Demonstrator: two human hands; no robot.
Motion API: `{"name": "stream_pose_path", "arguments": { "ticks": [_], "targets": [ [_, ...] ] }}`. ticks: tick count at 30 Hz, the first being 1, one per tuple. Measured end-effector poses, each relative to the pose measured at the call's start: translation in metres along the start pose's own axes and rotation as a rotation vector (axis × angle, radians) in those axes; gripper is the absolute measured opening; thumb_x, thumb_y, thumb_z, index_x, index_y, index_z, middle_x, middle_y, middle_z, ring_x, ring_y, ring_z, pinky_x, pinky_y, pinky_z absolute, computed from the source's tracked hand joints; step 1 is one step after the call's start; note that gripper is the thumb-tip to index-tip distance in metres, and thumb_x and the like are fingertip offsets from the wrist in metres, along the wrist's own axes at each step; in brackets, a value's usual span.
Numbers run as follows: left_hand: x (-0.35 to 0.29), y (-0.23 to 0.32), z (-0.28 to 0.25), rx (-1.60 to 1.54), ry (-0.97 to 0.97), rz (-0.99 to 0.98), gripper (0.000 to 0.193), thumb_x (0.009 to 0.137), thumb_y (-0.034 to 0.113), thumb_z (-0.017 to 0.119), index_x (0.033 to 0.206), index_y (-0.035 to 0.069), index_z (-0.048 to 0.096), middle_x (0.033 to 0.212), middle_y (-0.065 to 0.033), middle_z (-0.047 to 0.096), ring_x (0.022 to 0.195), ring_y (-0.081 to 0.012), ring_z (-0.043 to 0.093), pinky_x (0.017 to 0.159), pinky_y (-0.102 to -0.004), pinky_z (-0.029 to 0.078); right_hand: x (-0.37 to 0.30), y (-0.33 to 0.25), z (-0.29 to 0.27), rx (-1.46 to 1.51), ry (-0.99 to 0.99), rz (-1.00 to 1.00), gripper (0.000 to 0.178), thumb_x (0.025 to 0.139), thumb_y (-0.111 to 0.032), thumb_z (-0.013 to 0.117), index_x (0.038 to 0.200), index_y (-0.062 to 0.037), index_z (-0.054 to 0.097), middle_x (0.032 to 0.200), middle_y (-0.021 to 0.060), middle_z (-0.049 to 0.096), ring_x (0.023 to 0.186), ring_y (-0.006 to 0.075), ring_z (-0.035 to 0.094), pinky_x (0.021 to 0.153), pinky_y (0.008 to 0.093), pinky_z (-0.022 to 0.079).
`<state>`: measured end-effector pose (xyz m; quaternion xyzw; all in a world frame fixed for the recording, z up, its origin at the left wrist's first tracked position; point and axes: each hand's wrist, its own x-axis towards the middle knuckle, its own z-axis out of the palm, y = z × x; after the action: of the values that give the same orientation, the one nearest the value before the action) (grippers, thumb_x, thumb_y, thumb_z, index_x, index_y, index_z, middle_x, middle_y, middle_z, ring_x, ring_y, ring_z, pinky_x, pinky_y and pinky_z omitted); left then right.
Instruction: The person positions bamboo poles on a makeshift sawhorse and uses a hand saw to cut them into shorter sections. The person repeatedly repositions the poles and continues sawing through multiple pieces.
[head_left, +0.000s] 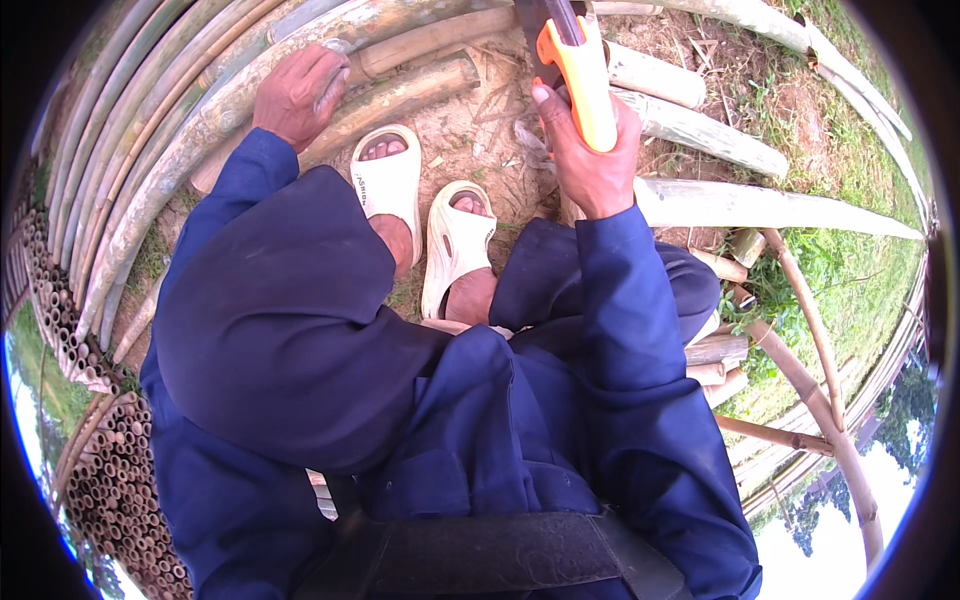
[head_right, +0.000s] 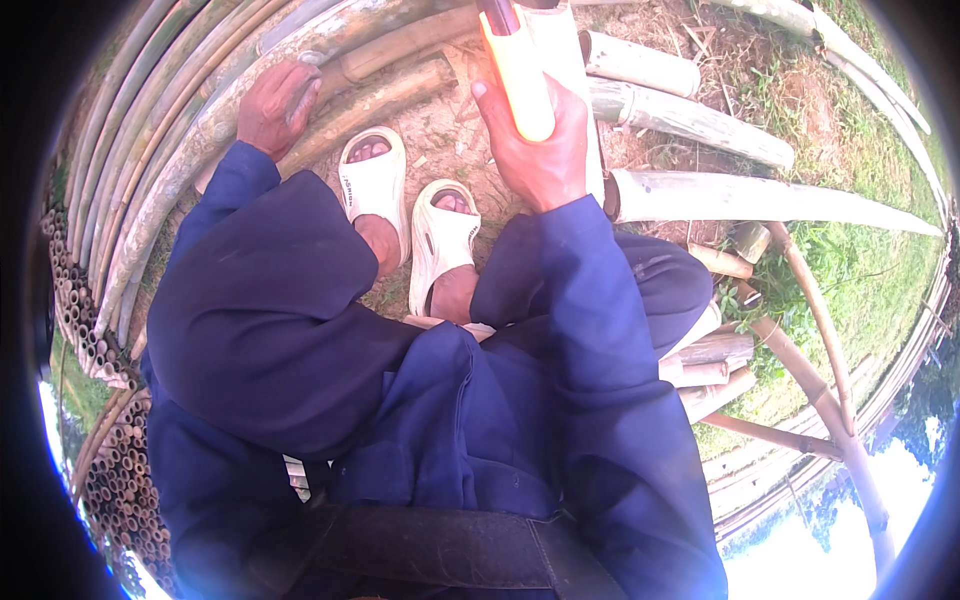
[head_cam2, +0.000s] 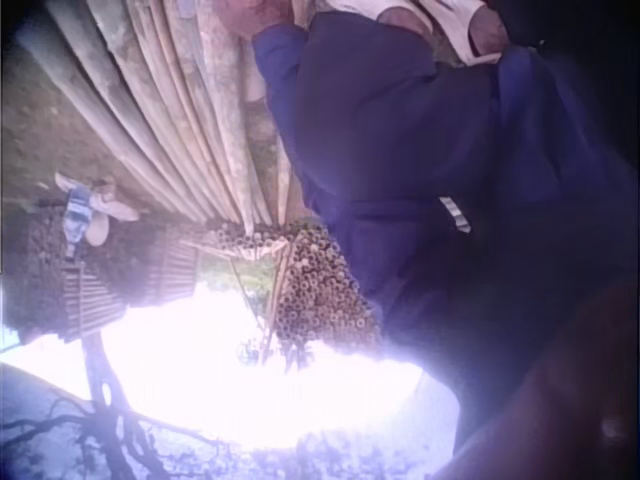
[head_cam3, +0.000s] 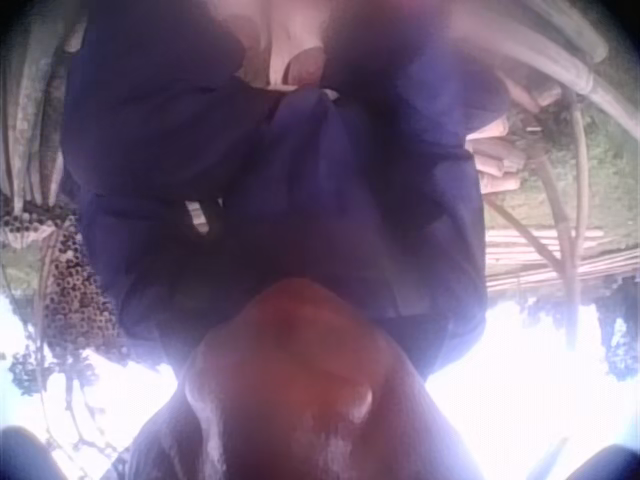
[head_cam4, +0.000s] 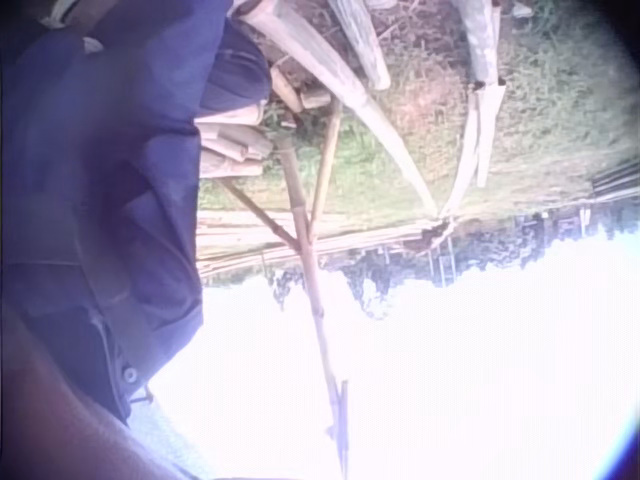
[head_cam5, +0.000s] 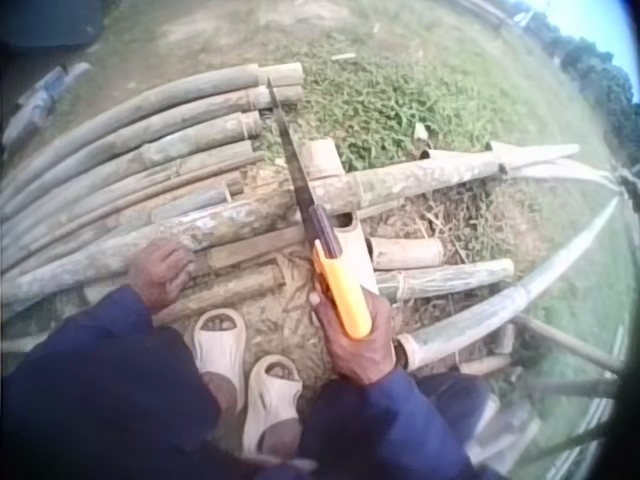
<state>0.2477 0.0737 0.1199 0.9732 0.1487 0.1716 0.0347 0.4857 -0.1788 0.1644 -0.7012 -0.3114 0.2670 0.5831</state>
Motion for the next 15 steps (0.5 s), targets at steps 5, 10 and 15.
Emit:
{"name": "stream_pose_path", "arguments": {
  "ticks": [5, 10, 15],
  "targets": [
    [-0.079, 0.031, 0.051, -0.249, -0.415, -0.037, 0.033, 0.091, 0.016, 0.069, 0.123, 0.006, 0.066, 0.113, -0.0098, 0.066, 0.103, -0.0325, 0.064, 0.088, -0.0414, 0.053, 0.0, 0.0, 0.0, -0.008, -0.001, -0.004, 0.021, 0.095, -0.013, 0.077, 0.079, -0.0028, 0.067, 0.063, -0.0027, 0.06, 0.053, 0.004, 0.051, 0.049, 0.0228, 0.04],
    [-0.1, 0.049, 0.065, -0.214, -0.598, -0.123, 0.055, 0.095, 0.024, 0.066, 0.146, 0.007, 0.053, 0.132, -0.011, 0.058, 0.121, -0.0318, 0.055, 0.104, -0.0423, 0.045, -0.001, 0.002, -0.003, -0.007, -0.009, 0.049, 0.014, 0.091, -0.011, 0.078, 0.089, -0.0003, 0.07, 0.068, -0.0027, 0.061, 0.063, 0.0055, 0.054, 0.059, 0.0264, 0.045],
    [-0.103, 0.071, 0.057, -0.211, -0.539, -0.211, 0.056, 0.097, 0.024, 0.064, 0.149, 0.008, 0.05, 0.136, -0.0114, 0.055, 0.127, -0.0315, 0.05, 0.11, -0.0419, 0.039, -0.003, 0.003, 0.002, -0.009, 0.017, -0.009, 0.02, 0.095, -0.011, 0.077, 0.081, -0.0023, 0.067, 0.063, -0.0025, 0.06, 0.053, 0.0043, 0.051, 0.049, 0.0227, 0.04]
  ]
}}
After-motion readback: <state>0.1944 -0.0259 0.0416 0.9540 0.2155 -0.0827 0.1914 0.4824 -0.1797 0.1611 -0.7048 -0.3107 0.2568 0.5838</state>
